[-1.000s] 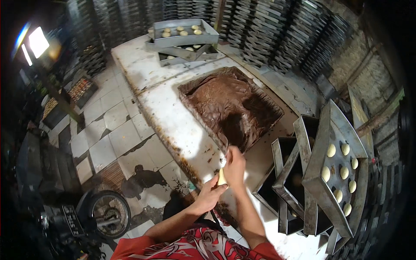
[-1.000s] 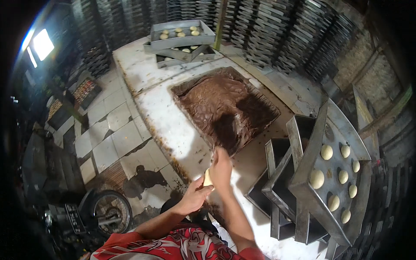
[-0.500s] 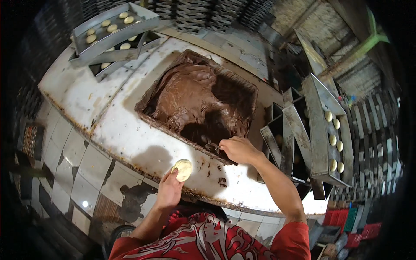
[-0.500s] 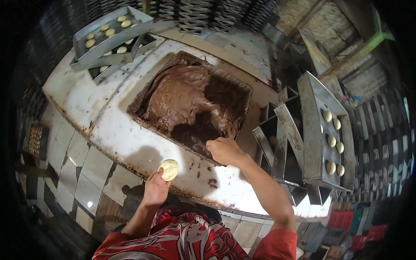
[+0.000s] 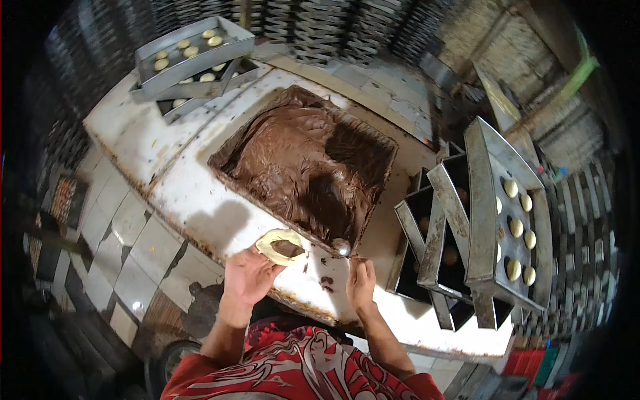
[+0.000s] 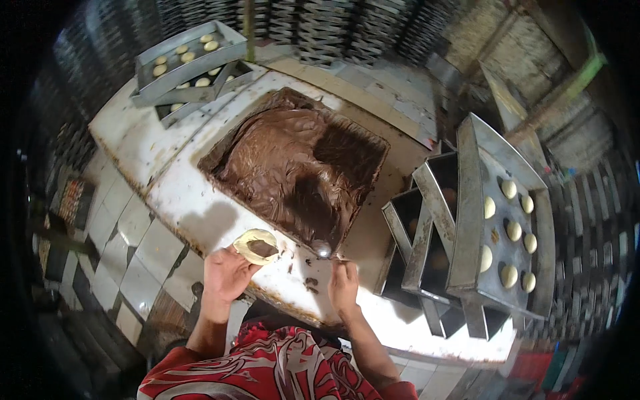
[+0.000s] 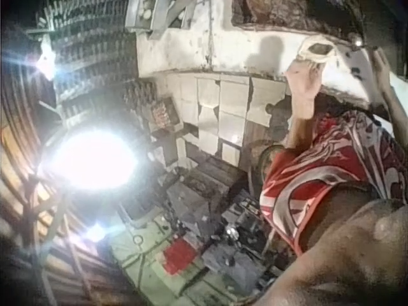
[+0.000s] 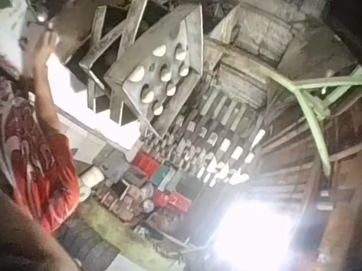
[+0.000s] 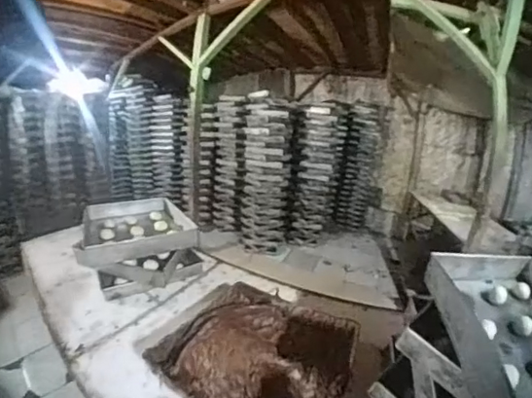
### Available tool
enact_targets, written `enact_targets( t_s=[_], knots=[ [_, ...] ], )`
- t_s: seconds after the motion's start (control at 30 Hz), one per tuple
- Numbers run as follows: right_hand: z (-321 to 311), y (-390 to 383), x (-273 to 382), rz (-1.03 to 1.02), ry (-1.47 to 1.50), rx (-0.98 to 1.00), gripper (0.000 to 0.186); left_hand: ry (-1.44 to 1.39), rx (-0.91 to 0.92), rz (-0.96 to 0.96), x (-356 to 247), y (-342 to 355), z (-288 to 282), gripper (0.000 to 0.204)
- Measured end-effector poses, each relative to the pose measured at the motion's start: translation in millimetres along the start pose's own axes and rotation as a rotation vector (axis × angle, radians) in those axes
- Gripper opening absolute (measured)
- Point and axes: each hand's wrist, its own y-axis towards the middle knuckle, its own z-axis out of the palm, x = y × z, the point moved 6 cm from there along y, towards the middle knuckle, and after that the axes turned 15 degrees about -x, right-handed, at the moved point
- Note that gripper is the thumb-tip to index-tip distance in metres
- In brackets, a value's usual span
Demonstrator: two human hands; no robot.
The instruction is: Preparing chocolate-filled bread rolls by flattening dough, adding chocolate filling with a spoon, and arranging them on metal baking trays.
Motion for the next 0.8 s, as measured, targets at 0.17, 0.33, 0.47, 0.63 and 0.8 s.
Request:
enact_targets(
  t_s=[0.17, 0.33, 0.47, 0.63, 0.8],
  knots=[
    [-13, -22, -18, 0.089, -0.146, -0.102, 0.024, 0.124, 0.007, 0.023, 71, -29, -13, 0.048],
    [-28, -19, 20, 0.305, 0.442, 0.278, 0.018, 0.027, 0.011, -0.08, 149, -65, -32, 0.04],
    [-33, -48, 35, 0.9, 0.725, 0.892, 0.025, 0.291, -0.177, -0.044, 164, -103, -38, 0.044],
    [-117, -58, 88, -0.149, 0.529, 0.517, 0.024, 0.055, -0.312, 0.037, 188, -126, -57, 0.04],
    [-169, -88, 82, -0.135, 0.334, 0.459, 0.023, 0.058, -0.098, -0.006, 232, -153, -38, 0.032]
  ],
)
